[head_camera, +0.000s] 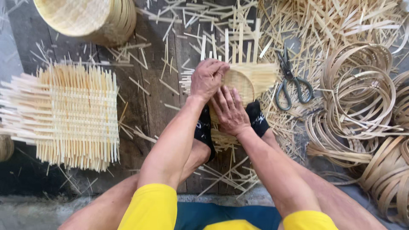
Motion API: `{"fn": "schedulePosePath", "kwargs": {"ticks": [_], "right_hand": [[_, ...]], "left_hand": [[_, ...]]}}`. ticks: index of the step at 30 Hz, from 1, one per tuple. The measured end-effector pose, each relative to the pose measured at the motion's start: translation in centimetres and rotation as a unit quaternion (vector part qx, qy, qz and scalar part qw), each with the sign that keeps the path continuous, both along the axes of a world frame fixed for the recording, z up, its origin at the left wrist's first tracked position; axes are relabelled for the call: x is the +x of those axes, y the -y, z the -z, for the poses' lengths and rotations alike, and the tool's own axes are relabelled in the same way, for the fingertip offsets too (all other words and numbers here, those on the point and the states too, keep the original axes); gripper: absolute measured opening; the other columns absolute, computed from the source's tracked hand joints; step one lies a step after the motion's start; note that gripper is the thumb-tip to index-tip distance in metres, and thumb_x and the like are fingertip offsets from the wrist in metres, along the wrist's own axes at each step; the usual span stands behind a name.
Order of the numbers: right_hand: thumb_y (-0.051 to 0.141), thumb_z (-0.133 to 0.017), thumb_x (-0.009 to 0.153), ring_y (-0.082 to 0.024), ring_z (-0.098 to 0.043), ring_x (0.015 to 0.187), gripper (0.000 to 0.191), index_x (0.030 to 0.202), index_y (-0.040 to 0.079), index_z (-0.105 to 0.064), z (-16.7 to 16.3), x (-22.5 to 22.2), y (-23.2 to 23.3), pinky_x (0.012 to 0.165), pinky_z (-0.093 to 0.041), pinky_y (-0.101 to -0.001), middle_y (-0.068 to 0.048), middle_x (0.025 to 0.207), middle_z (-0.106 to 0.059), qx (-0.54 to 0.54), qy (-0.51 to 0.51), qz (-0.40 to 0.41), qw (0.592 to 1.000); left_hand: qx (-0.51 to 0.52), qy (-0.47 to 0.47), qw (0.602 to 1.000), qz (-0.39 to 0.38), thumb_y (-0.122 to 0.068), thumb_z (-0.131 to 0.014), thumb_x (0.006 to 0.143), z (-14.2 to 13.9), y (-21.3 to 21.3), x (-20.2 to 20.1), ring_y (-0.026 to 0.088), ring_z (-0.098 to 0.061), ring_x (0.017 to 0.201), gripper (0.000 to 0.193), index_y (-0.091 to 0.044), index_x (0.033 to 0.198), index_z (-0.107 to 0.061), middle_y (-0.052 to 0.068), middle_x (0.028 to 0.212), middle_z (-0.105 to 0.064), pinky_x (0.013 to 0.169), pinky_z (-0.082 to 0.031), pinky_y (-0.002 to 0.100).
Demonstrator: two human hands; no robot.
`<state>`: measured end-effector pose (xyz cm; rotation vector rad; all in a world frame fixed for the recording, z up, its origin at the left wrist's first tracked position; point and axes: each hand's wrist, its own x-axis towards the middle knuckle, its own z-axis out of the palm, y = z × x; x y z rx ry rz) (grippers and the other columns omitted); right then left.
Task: The person trims the protruding bamboo strips from the edge of a small woven basket using shears. They repeatedly place the basket on a wooden block, cut the excess strips flush with the rim, and then stack the finished basket with others.
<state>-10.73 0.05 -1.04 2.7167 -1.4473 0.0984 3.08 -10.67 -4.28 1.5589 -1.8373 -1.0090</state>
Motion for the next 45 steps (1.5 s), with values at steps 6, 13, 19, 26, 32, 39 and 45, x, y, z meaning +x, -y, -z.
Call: {"fn": "schedulePosePath", "kwargs": {"ticks": [6,13,19,26,32,39,45], "right_hand": [[0.032,-0.070,0.068,-0.038,-0.035,0.143,0.083,0.144,0.004,-0.052,-2.0,0.1,0.7,0.118,-0.024,-0.0540,-0.022,0.151,-0.039,0.157,0.037,0.006,0.987],[0.020,-0.071,0.101,-0.028,-0.062,0.129,0.026,0.126,0.012,-0.072,-0.5,-4.7,8.4,0.114,-0.046,-0.0418,-0.010,0.128,-0.073,0.063,0.339,0.091,0.934],[0.020,-0.067,0.102,-0.016,-0.069,0.081,0.016,0.108,0.011,-0.079,3.2,-5.3,9.7,0.072,-0.055,-0.0317,-0.006,0.093,-0.077,0.223,0.427,0.248,0.840],[0.020,-0.067,0.100,-0.016,-0.055,0.068,0.016,0.100,0.009,-0.078,3.7,-5.6,10.1,0.061,-0.047,-0.0311,-0.004,0.079,-0.071,0.358,0.535,0.328,0.692],[0.042,-0.032,0.114,-0.029,-0.053,0.091,0.056,0.096,0.002,-0.067,2.1,-4.1,8.7,0.089,-0.043,-0.0447,-0.016,0.095,-0.061,0.287,0.267,0.386,0.835],[0.052,-0.026,0.103,-0.024,-0.054,0.065,0.062,0.100,0.011,-0.072,0.7,-2.9,10.3,0.070,-0.048,-0.0464,-0.009,0.064,-0.057,0.396,0.231,0.466,0.756],[0.048,-0.028,0.106,-0.023,-0.053,0.065,0.058,0.098,0.009,-0.070,1.7,-3.2,10.1,0.064,-0.048,-0.0433,-0.010,0.069,-0.059,0.392,0.267,0.446,0.759]], "left_hand": [[0.035,-0.016,0.999,-0.002,-0.047,-0.061,0.096,-0.5,1.0,0.0,0.018,-0.068,0.100,0.029,-0.024,0.104,-0.077,-0.004,0.104,-0.070,0.088,-0.055,0.034],[-0.048,0.092,0.991,0.088,-0.042,-0.051,0.106,0.2,1.2,0.4,0.023,-0.066,0.095,0.031,-0.019,0.107,-0.072,0.002,0.111,-0.064,0.083,-0.056,0.035],[0.115,-0.056,0.991,0.044,-0.036,-0.057,0.105,1.6,2.8,0.5,0.013,-0.067,0.080,0.030,-0.012,0.103,-0.074,0.002,0.093,-0.074,0.071,-0.055,0.033],[0.164,-0.130,0.977,-0.030,-0.027,-0.074,0.092,2.8,3.4,0.3,0.009,-0.058,0.063,0.023,-0.006,0.082,-0.074,0.002,0.069,-0.068,0.057,-0.047,0.028],[-0.064,-0.130,0.988,-0.051,-0.028,-0.071,0.101,1.9,1.6,0.2,0.013,-0.057,0.068,0.032,-0.006,0.079,-0.064,0.001,0.075,-0.061,0.061,-0.047,0.032],[0.229,0.070,0.968,-0.073,-0.059,-0.043,0.107,3.1,0.9,1.1,0.022,-0.048,0.052,0.062,-0.013,0.069,-0.058,0.002,0.052,-0.049,0.053,-0.037,0.040],[0.206,0.024,0.975,-0.080,-0.071,-0.043,0.097,2.4,1.5,1.3,0.022,-0.058,0.056,0.067,-0.015,0.065,-0.062,0.006,0.059,-0.062,0.058,-0.045,0.043]]}}
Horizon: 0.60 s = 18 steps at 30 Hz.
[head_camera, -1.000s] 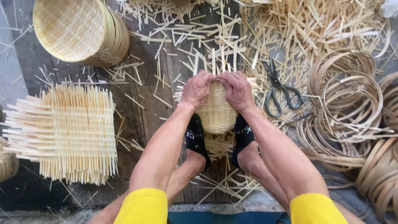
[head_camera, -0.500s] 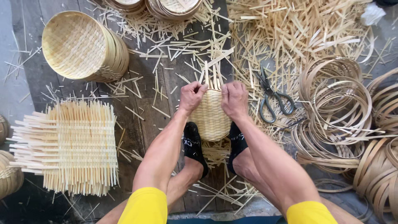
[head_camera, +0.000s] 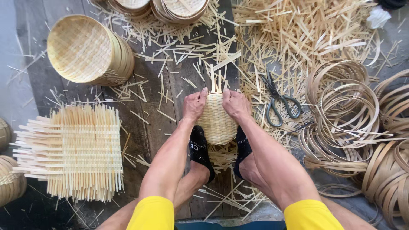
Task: The person trims the protruding bamboo strips from the edge of a small woven basket using shears. They repeatedly place the basket on a wooden block, cut the excess strips flush with the rim, and then stack the finished basket with others.
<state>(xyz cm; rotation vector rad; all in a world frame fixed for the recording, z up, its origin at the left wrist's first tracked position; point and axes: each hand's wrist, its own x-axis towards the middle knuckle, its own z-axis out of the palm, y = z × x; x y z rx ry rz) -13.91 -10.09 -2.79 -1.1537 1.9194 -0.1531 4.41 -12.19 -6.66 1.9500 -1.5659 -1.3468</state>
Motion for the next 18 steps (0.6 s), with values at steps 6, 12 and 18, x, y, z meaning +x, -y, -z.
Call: {"fn": "schedulePosePath", "kwargs": {"ticks": [6,12,18], "right_hand": [[0.025,-0.037,0.108,-0.027,-0.061,0.088,0.038,0.084,0.004,-0.058,-6.7,-7.0,-0.6,0.081,-0.052,-0.0449,-0.016,0.094,-0.062,-0.129,-0.118,-0.116,0.978],[0.038,-0.047,0.107,-0.027,-0.062,0.093,0.039,0.103,0.006,-0.067,-21.6,-20.3,-4.2,0.089,-0.052,-0.0489,-0.016,0.101,-0.065,-0.073,-0.257,-0.228,0.936],[0.036,-0.058,0.101,-0.022,-0.070,0.079,0.033,0.097,0.008,-0.075,-16.8,-20.4,-8.4,0.084,-0.058,-0.0419,-0.011,0.086,-0.076,0.031,-0.129,-0.157,0.979]], "left_hand": [[-0.010,-0.081,0.991,0.110,-0.050,-0.095,0.057,-6.1,-0.3,0.8,0.019,-0.071,0.082,0.053,-0.013,0.081,-0.066,0.005,0.087,-0.073,0.070,-0.060,0.033],[-0.311,0.081,0.927,0.196,-0.030,-0.086,0.088,-11.3,-5.4,-2.4,0.024,-0.062,0.087,0.032,-0.008,0.083,-0.063,0.009,0.088,-0.066,0.075,-0.056,0.036],[-0.445,0.161,0.835,0.279,0.003,-0.067,0.080,-6.4,-13.2,-4.1,0.026,-0.057,0.106,0.029,0.000,0.109,-0.068,0.013,0.109,-0.063,0.092,-0.053,0.039]]}}
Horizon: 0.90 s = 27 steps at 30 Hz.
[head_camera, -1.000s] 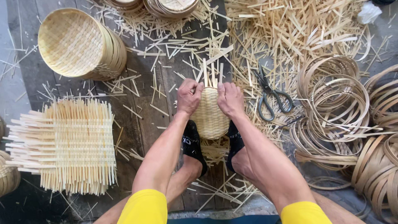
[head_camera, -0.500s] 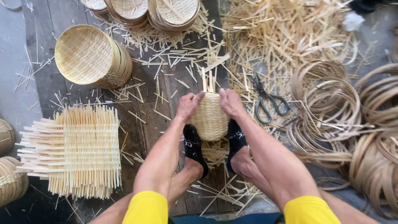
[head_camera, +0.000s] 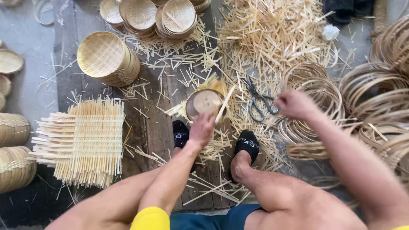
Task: The person trims the protruding bamboo strips from the edge of a small woven basket using shears. They repeatedly place the basket on a wooden block, cut the excess strips flush with the rim, and then stack the finished basket with others.
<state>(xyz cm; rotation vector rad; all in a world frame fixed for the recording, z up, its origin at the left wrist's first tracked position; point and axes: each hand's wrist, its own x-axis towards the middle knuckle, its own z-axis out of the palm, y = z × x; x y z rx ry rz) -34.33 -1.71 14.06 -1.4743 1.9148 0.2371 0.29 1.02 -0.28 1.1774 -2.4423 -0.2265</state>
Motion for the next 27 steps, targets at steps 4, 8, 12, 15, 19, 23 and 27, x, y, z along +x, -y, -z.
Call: {"fn": "schedulePosePath", "kwargs": {"ticks": [4,8,12,15,19,23,27], "right_hand": [[0.034,-0.067,0.093,-0.024,-0.071,0.095,0.032,0.105,0.005,-0.073,10.5,2.2,-3.0,0.094,-0.056,-0.0407,-0.014,0.102,-0.075,-0.033,0.095,0.058,0.993],[0.034,-0.078,0.087,-0.038,-0.051,0.124,0.054,0.125,0.001,-0.057,17.4,3.2,-3.5,0.106,-0.042,-0.0457,-0.024,0.127,-0.056,-0.131,-0.015,0.042,0.990],[0.030,-0.083,0.082,-0.039,-0.047,0.131,0.073,0.137,0.000,-0.045,18.9,3.4,-2.2,0.112,-0.040,-0.0461,-0.027,0.138,-0.046,-0.096,-0.054,0.123,0.986],[0.034,-0.091,0.073,-0.038,-0.050,0.127,0.082,0.132,-0.001,-0.045,18.7,2.3,-0.8,0.111,-0.040,-0.0476,-0.025,0.134,-0.050,-0.063,-0.072,0.129,0.987],[0.019,-0.081,0.076,-0.036,-0.071,0.101,0.065,0.131,-0.003,-0.051,19.7,0.3,0.2,0.097,-0.056,-0.0434,-0.025,0.110,-0.072,0.062,-0.007,0.126,0.990],[0.025,-0.081,0.072,-0.030,-0.069,0.081,0.052,0.112,-0.003,-0.064,20.9,-0.3,-1.4,0.079,-0.057,-0.0416,-0.020,0.091,-0.073,-0.004,0.105,0.195,0.975],[0.026,-0.079,0.065,-0.024,-0.068,0.067,0.042,0.095,-0.001,-0.070,19.8,0.1,-3.6,0.065,-0.057,-0.0426,-0.011,0.076,-0.072,-0.015,0.214,0.205,0.955]], "left_hand": [[0.098,0.038,0.992,0.074,-0.004,-0.070,0.095,2.8,-0.1,1.2,0.027,-0.056,0.114,0.015,-0.007,0.110,-0.065,0.009,0.114,-0.058,0.103,-0.050,0.041],[0.073,0.059,0.996,-0.008,-0.016,-0.074,0.074,1.7,5.1,3.3,0.029,-0.049,0.134,0.055,-0.009,0.124,-0.053,0.013,0.135,-0.050,0.121,-0.044,0.045],[0.159,0.054,0.986,0.018,-0.052,-0.090,0.051,-0.2,6.8,0.9,0.041,-0.039,0.132,0.120,-0.004,0.146,-0.036,0.021,0.138,-0.042,0.108,-0.037,0.060],[0.172,0.061,0.981,-0.071,-0.054,-0.087,0.057,-1.2,6.1,-1.1,0.036,-0.044,0.120,0.113,-0.012,0.150,-0.038,0.015,0.129,-0.045,0.099,-0.040,0.055],[0.147,0.041,0.983,-0.099,-0.048,-0.084,0.059,-2.2,6.0,-1.5,0.031,-0.048,0.117,0.097,-0.017,0.144,-0.048,0.012,0.126,-0.049,0.094,-0.043,0.050],[0.070,-0.015,0.992,-0.100,-0.047,-0.083,0.058,-2.3,5.2,-1.7,0.031,-0.050,0.114,0.093,-0.018,0.141,-0.053,0.011,0.125,-0.051,0.090,-0.043,0.048],[0.123,0.033,0.987,-0.101,-0.048,-0.085,0.055,-1.0,6.0,-2.3,0.030,-0.051,0.113,0.090,-0.020,0.136,-0.056,0.009,0.125,-0.053,0.090,-0.044,0.049]]}}
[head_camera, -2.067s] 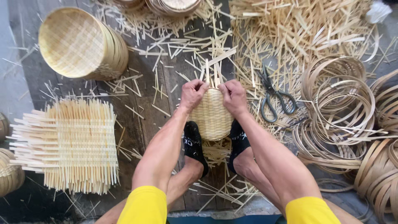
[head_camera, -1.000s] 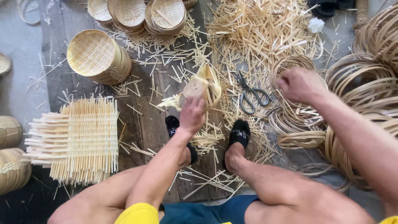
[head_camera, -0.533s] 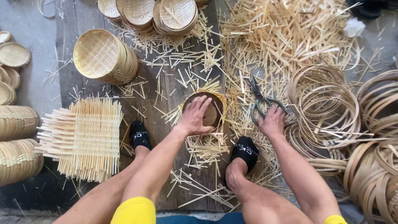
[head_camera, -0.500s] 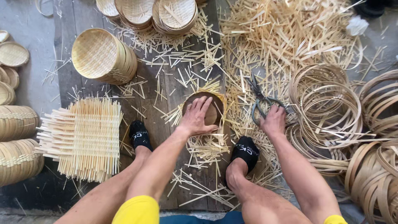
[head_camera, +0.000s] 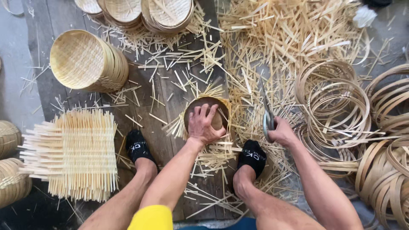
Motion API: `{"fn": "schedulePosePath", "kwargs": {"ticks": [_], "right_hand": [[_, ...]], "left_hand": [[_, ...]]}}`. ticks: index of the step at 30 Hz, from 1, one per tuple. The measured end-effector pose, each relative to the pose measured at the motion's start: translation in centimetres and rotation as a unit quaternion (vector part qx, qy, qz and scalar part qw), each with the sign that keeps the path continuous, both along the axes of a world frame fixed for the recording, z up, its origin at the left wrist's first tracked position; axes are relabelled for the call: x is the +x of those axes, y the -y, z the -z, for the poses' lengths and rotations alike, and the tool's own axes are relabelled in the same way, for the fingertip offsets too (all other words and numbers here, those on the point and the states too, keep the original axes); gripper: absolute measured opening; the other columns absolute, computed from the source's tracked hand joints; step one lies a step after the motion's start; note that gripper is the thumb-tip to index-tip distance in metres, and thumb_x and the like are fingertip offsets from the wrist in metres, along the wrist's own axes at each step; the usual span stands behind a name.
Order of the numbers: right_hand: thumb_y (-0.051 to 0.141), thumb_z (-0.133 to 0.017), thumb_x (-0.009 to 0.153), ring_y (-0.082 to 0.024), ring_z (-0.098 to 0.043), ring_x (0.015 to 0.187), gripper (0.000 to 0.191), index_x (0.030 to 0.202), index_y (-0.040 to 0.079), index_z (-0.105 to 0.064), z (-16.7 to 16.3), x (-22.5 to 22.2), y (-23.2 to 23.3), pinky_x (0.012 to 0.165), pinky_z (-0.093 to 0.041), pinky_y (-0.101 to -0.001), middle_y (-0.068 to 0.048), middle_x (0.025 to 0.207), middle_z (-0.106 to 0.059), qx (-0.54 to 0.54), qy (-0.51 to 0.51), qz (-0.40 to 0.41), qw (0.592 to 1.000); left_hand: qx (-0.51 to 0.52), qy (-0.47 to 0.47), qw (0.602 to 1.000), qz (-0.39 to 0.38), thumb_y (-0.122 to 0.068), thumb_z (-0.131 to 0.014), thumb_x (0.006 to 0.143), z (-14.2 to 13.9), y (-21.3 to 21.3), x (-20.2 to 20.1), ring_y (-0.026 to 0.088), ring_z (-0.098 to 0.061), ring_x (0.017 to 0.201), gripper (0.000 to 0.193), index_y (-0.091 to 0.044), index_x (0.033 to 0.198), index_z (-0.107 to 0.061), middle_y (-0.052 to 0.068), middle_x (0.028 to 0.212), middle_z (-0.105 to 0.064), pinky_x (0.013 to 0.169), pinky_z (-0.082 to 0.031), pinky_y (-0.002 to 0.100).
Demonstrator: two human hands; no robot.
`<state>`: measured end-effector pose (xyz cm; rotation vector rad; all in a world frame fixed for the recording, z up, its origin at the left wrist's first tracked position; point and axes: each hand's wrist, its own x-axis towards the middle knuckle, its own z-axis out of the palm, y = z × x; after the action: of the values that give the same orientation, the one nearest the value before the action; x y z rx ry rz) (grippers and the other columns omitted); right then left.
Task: The person trims the protruding bamboo strips from the edge of a small woven basket using shears. They repeatedly place the basket on a wooden block, cut the excess strips flush with the rim, and then stack the finished basket with others.
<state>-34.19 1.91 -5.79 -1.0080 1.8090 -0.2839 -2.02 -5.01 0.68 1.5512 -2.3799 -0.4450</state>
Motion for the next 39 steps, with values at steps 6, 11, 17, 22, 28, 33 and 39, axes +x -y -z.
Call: {"fn": "schedulePosePath", "kwargs": {"ticks": [6,11,17,22,28,33,39], "right_hand": [[0.061,-0.077,0.078,-0.030,-0.063,0.096,0.069,0.111,0.002,-0.067,-4.8,3.7,-3.9,0.087,-0.052,-0.0495,-0.018,0.104,-0.067,0.049,-0.087,-0.075,0.992],[0.071,-0.068,0.079,-0.031,-0.055,0.120,0.082,0.129,0.006,-0.056,-7.0,5.7,-4.8,0.105,-0.045,-0.0494,-0.019,0.126,-0.058,0.014,-0.118,-0.180,0.976],[0.065,-0.067,0.085,-0.033,-0.060,0.107,0.068,0.111,0.002,-0.061,-5.1,9.1,-2.6,0.090,-0.050,-0.0505,-0.020,0.111,-0.063,0.056,-0.221,-0.182,0.956],[0.047,-0.056,0.098,-0.026,-0.069,0.070,0.044,0.094,0.004,-0.065,-3.7,5.6,-2.5,0.065,-0.058,-0.0450,-0.012,0.084,-0.067,0.031,-0.281,-0.268,0.921],[0.066,-0.070,0.067,-0.022,-0.052,0.062,0.068,0.084,0.000,-0.064,-2.9,6.1,0.2,0.053,-0.051,-0.0401,-0.010,0.072,-0.055,-0.246,-0.413,-0.292,0.827],[0.045,-0.059,0.095,-0.019,-0.055,0.070,0.042,0.094,0.004,-0.063,-2.3,5.9,1.0,0.061,-0.051,-0.0349,-0.008,0.080,-0.058,-0.045,-0.353,-0.316,0.879],[0.049,-0.067,0.081,-0.020,-0.053,0.068,0.047,0.087,0.002,-0.065,-1.8,4.2,0.9,0.060,-0.049,-0.0347,-0.010,0.077,-0.057,-0.228,-0.412,-0.307,0.827]], "left_hand": [[0.018,-0.031,0.998,-0.047,-0.053,-0.090,0.056,0.7,-1.0,1.0,0.033,-0.045,0.123,0.106,-0.016,0.145,-0.045,0.014,0.132,-0.046,0.098,-0.040,0.052],[0.039,-0.157,0.961,-0.224,-0.039,-0.095,0.061,1.7,-4.3,-1.4,0.042,-0.038,0.134,0.117,-0.008,0.152,-0.028,0.021,0.145,-0.036,0.113,-0.037,0.054],[0.042,-0.146,0.960,-0.237,-0.037,-0.095,0.059,2.6,-4.8,-2.7,0.042,-0.040,0.130,0.115,-0.007,0.149,-0.031,0.022,0.143,-0.038,0.111,-0.039,0.054],[0.041,-0.147,0.966,-0.211,-0.038,-0.095,0.059,2.4,-4.7,-2.3,0.042,-0.040,0.127,0.113,-0.005,0.148,-0.032,0.023,0.140,-0.039,0.108,-0.040,0.054],[0.048,-0.137,0.973,-0.181,-0.039,-0.095,0.059,2.3,-4.5,-2.1,0.042,-0.042,0.124,0.114,-0.005,0.147,-0.033,0.022,0.138,-0.040,0.108,-0.041,0.053],[0.046,-0.131,0.980,-0.140,-0.038,-0.095,0.057,2.3,-3.9,-1.2,0.042,-0.043,0.124,0.114,-0.005,0.147,-0.035,0.021,0.140,-0.041,0.107,-0.041,0.052],[0.076,-0.124,0.986,-0.079,-0.036,-0.093,0.056,2.3,-3.5,-0.3,0.041,-0.043,0.126,0.113,-0.006,0.148,-0.035,0.019,0.140,-0.041,0.109,-0.041,0.051]]}}
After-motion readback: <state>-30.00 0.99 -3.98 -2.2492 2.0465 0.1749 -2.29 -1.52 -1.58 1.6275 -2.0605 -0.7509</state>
